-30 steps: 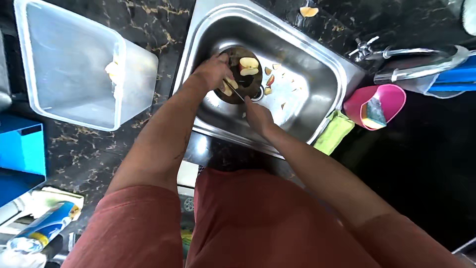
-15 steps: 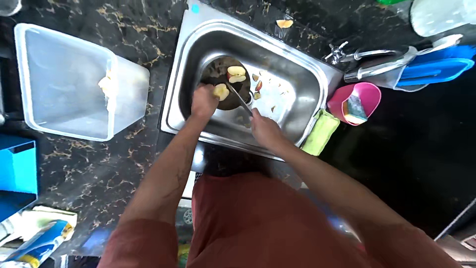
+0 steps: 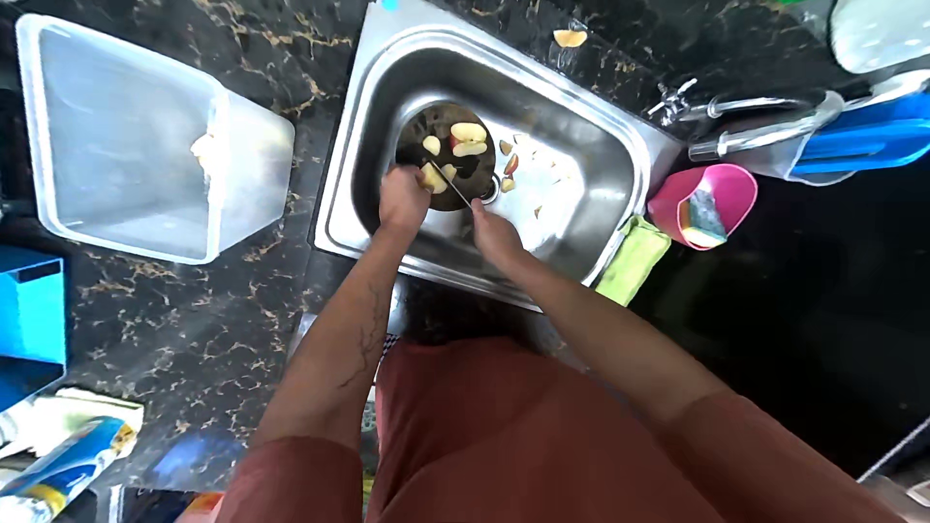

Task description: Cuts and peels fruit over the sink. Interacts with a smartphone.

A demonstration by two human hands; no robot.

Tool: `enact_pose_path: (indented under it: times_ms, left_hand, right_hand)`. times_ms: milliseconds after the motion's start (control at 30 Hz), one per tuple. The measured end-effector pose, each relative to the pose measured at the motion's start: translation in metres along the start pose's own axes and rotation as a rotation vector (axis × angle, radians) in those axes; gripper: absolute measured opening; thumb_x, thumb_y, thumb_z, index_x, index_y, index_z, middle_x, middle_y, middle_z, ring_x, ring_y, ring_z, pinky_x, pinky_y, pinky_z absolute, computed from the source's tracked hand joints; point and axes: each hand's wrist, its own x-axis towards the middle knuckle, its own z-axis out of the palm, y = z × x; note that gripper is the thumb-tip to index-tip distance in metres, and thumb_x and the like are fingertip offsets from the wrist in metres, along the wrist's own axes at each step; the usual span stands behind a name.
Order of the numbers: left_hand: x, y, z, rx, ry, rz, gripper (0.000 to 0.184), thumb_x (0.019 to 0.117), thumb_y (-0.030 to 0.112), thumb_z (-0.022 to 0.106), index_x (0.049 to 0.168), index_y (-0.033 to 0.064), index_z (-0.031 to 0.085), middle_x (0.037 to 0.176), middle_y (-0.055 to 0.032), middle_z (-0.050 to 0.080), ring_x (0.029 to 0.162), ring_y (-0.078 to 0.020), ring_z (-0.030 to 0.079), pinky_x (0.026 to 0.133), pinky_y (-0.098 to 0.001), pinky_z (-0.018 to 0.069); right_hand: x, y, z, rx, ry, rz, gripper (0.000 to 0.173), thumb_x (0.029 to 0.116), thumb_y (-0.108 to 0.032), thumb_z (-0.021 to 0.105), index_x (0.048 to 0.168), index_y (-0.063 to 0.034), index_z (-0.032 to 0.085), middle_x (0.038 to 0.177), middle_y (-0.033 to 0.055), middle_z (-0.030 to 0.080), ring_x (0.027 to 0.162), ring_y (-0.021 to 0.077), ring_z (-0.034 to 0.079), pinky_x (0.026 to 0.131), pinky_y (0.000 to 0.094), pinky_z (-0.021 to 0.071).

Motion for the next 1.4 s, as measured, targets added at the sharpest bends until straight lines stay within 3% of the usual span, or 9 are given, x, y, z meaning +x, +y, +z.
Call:
enact_pose_path:
  times_ms: [100,267,533,700,900,967,1100,1233,1400]
  left_hand:
    - [-0.001,-0.005,0.0,-0.011,-0.002,-0.029,0.021,0.0884,0.018,0.074,0.107,0.0081,0.075,0.111,-0.0158,0.073,0.106,-0.0345,0.069,0.093,-0.0586,0.0546]
    - [-0.002,-0.008,0.003,-0.045,0.008,-0.048,0.02,0.0904,0.02,0.073,0.106,0.0079,0.075,0.108,-0.0144,0.073,0.103,-0.0323,0.07,0.092,-0.0563,0.0551]
    - [-0.001,-0.006,0.004,-0.025,0.002,-0.064,0.02,0.0895,0.018,0.073,0.107,0.009,0.075,0.117,-0.0141,0.07,0.109,-0.033,0.068,0.094,-0.055,0.0551]
    - [0.001,-0.009,0.004,-0.023,0.005,-0.04,0.018,0.0886,0.017,0.074,0.103,0.0069,0.075,0.112,-0.0146,0.072,0.107,-0.0326,0.069,0.094,-0.056,0.0546]
    - [0.008,-0.02,-0.007,-0.041,0.01,0.032,0.019,0.0865,0.017,0.077,0.104,0.0095,0.076,0.106,-0.0126,0.074,0.101,-0.0312,0.071,0.091,-0.0569,0.0555]
    - [0.01,-0.02,-0.018,-0.073,0.016,0.047,0.03,0.085,0.014,0.078,0.114,0.009,0.072,0.109,-0.0127,0.074,0.103,-0.0324,0.07,0.091,-0.0587,0.0551]
    - [0.03,-0.006,-0.032,0.03,-0.055,0.116,0.081,0.0838,0.005,0.074,0.156,0.0157,0.039,0.138,-0.0216,0.057,0.119,-0.0433,0.062,0.095,-0.0647,0.0521]
    - [0.046,0.01,-0.035,0.14,-0.224,0.168,0.098,0.0735,0.005,0.081,0.157,0.0267,0.035,0.159,-0.028,0.03,0.114,-0.0509,0.061,0.086,-0.069,0.0542]
    - [0.038,0.015,-0.018,0.235,-0.244,0.149,0.114,0.0625,0.01,0.092,0.157,0.0289,0.031,0.158,-0.0291,0.024,0.101,-0.0487,0.065,0.079,-0.0644,0.0582]
  right_hand:
    - [0.002,0.009,-0.006,0.047,-0.013,-0.045,0.037,0.112,-0.033,0.035,0.142,-0.0127,0.045,0.098,0.0193,0.071,0.093,0.0411,0.073,0.075,0.0601,0.0584]
    - [-0.023,0.002,-0.02,0.028,0.033,-0.11,0.036,0.1123,-0.035,0.035,0.138,-0.0127,0.047,0.089,0.0158,0.07,0.085,0.0377,0.073,0.072,0.0559,0.0586]
    - [-0.022,-0.013,-0.006,-0.04,0.023,-0.066,0.031,0.1123,-0.03,0.034,0.134,-0.0128,0.048,0.091,0.0155,0.071,0.087,0.0373,0.074,0.071,0.0549,0.0593]
    - [-0.004,-0.01,0.008,-0.053,-0.034,-0.021,0.043,0.1054,-0.012,0.045,0.148,-0.015,0.04,0.098,0.0186,0.072,0.092,0.0406,0.073,0.074,0.059,0.0589]
    - [-0.019,0.029,-0.027,0.256,-0.045,-0.118,0.041,0.1108,-0.04,0.039,0.134,-0.0107,0.054,0.098,0.0178,0.069,0.091,0.0368,0.07,0.079,0.0601,0.0565]
    - [-0.031,0.049,-0.04,0.41,-0.046,-0.073,0.047,0.1099,-0.048,0.038,0.127,-0.0085,0.056,0.095,0.0176,0.066,0.084,0.0343,0.068,0.077,0.0595,0.0556]
    - [-0.028,0.082,-0.044,0.397,-0.038,0.039,0.049,0.1083,-0.055,0.037,0.131,-0.015,0.055,0.091,0.0179,0.067,0.079,0.0371,0.068,0.072,0.0618,0.0546]
    - [-0.005,0.088,-0.037,0.342,-0.042,0.029,0.044,0.1073,-0.052,0.044,0.133,-0.0188,0.059,0.102,0.0186,0.071,0.094,0.0397,0.07,0.08,0.0664,0.0534]
    - [0.015,0.075,-0.025,0.352,-0.039,-0.002,0.047,0.1078,-0.05,0.044,0.138,-0.0177,0.058,0.113,0.018,0.071,0.105,0.0389,0.069,0.089,0.0659,0.0532]
